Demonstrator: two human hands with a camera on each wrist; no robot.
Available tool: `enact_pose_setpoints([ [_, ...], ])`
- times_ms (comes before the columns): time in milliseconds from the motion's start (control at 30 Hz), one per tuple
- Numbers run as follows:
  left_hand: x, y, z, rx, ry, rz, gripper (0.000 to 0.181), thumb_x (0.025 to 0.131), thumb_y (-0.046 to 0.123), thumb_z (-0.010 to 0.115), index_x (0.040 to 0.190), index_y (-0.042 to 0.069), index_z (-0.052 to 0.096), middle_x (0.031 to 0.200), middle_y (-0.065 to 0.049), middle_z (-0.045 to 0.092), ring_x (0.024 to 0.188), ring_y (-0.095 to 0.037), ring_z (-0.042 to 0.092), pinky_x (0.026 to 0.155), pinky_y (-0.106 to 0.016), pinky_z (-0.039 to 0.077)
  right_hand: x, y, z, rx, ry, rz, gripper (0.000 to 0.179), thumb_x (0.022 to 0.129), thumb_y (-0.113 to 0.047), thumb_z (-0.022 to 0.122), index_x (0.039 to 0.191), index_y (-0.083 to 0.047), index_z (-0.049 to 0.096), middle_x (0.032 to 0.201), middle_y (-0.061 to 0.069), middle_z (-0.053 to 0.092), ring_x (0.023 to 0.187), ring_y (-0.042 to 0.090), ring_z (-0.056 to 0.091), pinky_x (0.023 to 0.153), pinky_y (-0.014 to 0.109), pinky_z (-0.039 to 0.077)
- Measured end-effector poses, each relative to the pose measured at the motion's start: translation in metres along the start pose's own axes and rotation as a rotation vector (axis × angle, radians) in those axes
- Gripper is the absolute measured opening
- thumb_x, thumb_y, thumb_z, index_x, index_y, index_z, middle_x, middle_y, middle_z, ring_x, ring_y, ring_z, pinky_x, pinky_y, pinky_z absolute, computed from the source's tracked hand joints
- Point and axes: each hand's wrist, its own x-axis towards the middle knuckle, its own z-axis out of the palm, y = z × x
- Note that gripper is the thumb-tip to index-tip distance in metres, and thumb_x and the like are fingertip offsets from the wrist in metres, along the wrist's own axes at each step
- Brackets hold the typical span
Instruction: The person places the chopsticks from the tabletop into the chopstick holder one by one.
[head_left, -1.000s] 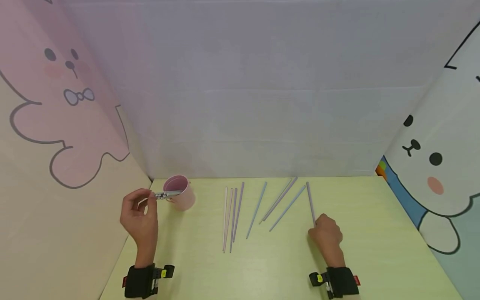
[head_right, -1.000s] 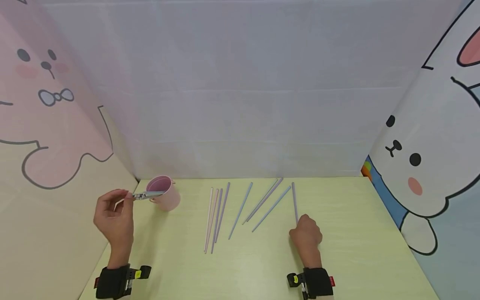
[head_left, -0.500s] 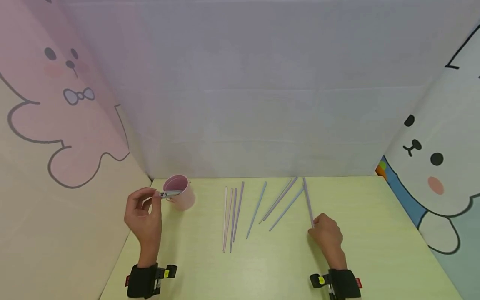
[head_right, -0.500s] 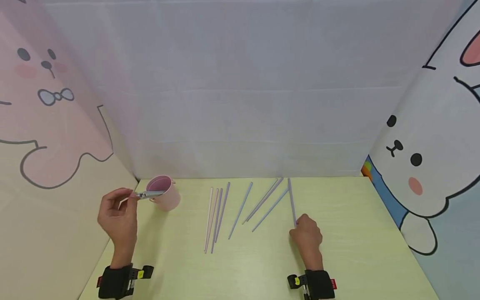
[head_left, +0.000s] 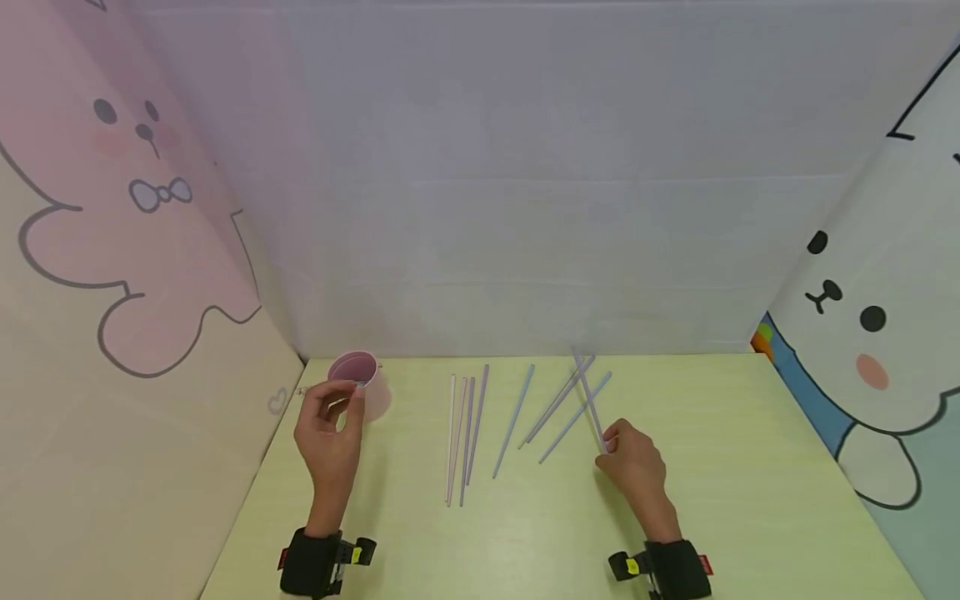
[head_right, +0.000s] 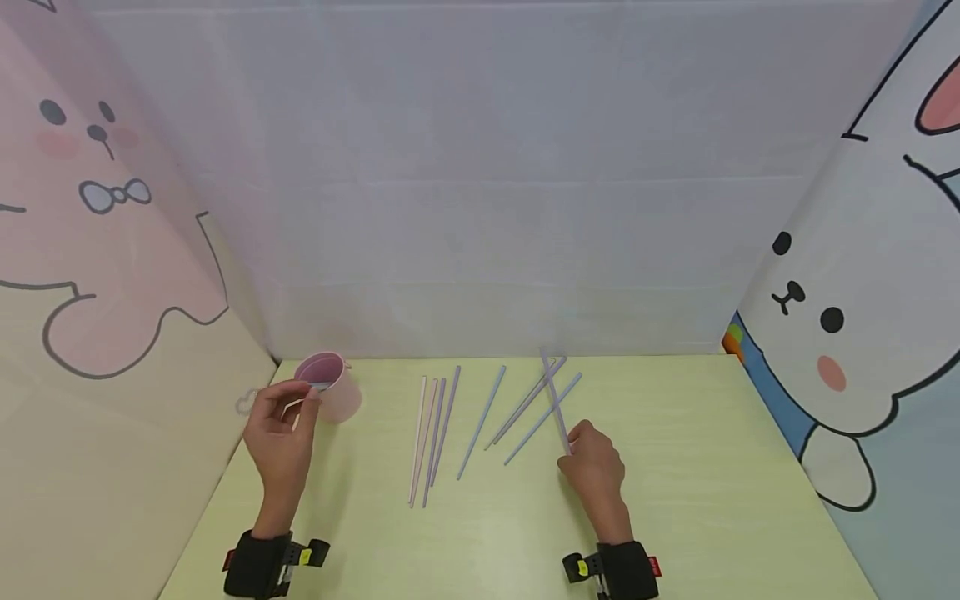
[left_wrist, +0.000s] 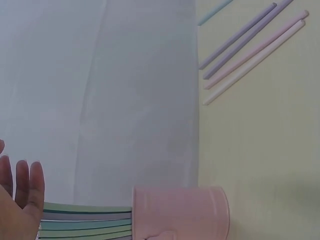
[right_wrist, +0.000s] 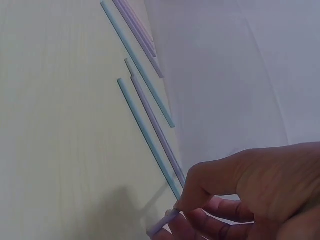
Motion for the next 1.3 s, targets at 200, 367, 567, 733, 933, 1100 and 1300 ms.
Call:
enact_pose_setpoints([
  [200,-0.009,-0.004,0.007,-0.008,-0.053,-0.032,0.024,0.076,-0.032,0.059,0.099,-0.028,0.053,0.092,-0.042,0.05,0.087,-0.029,0.061,0.077,-0.014,0.056,-0.004,-0.015,0.005,0.031,0.019,-0.078,0.03,0.073,-0.006,0.069,0.102,-0.007,0.061,0.089,0.005,0.066,0.063,0.019,0.056,0.045,0.029,0.041],
  [367,-0.017,-0.006,0.014,-0.004,-0.086,-0.063,0.024,0.077,-0.031,0.061,0.1,-0.026,0.055,0.092,-0.04,0.053,0.086,-0.029,0.061,0.076,-0.014,0.056,-0.007,-0.027,0.01,0.05,0.062,-0.143,0.029,0.071,-0.002,0.069,0.099,-0.008,0.062,0.087,0.004,0.066,0.064,0.016,0.06,0.042,0.026,0.039],
  [567,-0.022,-0.006,0.024,-0.019,-0.154,-0.049,0.025,0.077,-0.03,0.062,0.1,-0.026,0.056,0.093,-0.039,0.054,0.085,-0.035,0.059,0.076,-0.015,0.056,-0.014,-0.041,0.018,0.079,0.086,-0.207,0.029,0.07,0.002,0.066,0.096,-0.009,0.064,0.084,0.002,0.065,0.063,0.013,0.06,0.041,0.024,0.038],
  [733,-0.026,-0.007,0.031,-0.033,-0.161,-0.06,0.024,0.077,-0.03,0.062,0.099,-0.025,0.056,0.093,-0.037,0.054,0.085,-0.033,0.06,0.075,-0.013,0.056,-0.021,-0.05,0.021,0.099,0.079,-0.256,0.028,0.071,0.003,0.064,0.095,-0.011,0.064,0.084,0.001,0.065,0.066,0.012,0.061,0.043,0.024,0.042],
  [933,-0.028,-0.007,0.041,-0.039,-0.211,-0.116,0.023,0.079,-0.026,0.064,0.101,-0.024,0.056,0.094,-0.037,0.056,0.083,-0.043,0.058,0.073,-0.014,0.058,-0.024,-0.059,0.02,0.142,0.074,-0.329,0.026,0.073,0.004,0.067,0.093,-0.012,0.063,0.083,0.001,0.065,0.068,0.012,0.061,0.048,0.026,0.048],
  [1100,-0.029,-0.003,0.049,-0.034,-0.241,-0.178,0.024,0.081,-0.022,0.065,0.103,-0.022,0.057,0.095,-0.036,0.058,0.084,-0.046,0.058,0.072,-0.016,0.058,-0.027,-0.069,0.02,0.141,0.072,-0.422,0.025,0.075,0.003,0.068,0.094,-0.012,0.064,0.083,0.0,0.065,0.069,0.012,0.061,0.052,0.027,0.05],
  [1300,-0.03,0.005,0.056,-0.018,-0.258,-0.207,0.023,0.082,-0.021,0.066,0.103,-0.022,0.057,0.096,-0.034,0.06,0.085,-0.046,0.059,0.073,-0.017,0.059,-0.034,-0.079,0.024,0.121,0.113,-0.553,0.027,0.076,0.002,0.066,0.098,-0.014,0.064,0.085,-0.006,0.064,0.069,0.008,0.061,0.055,0.024,0.055],
])
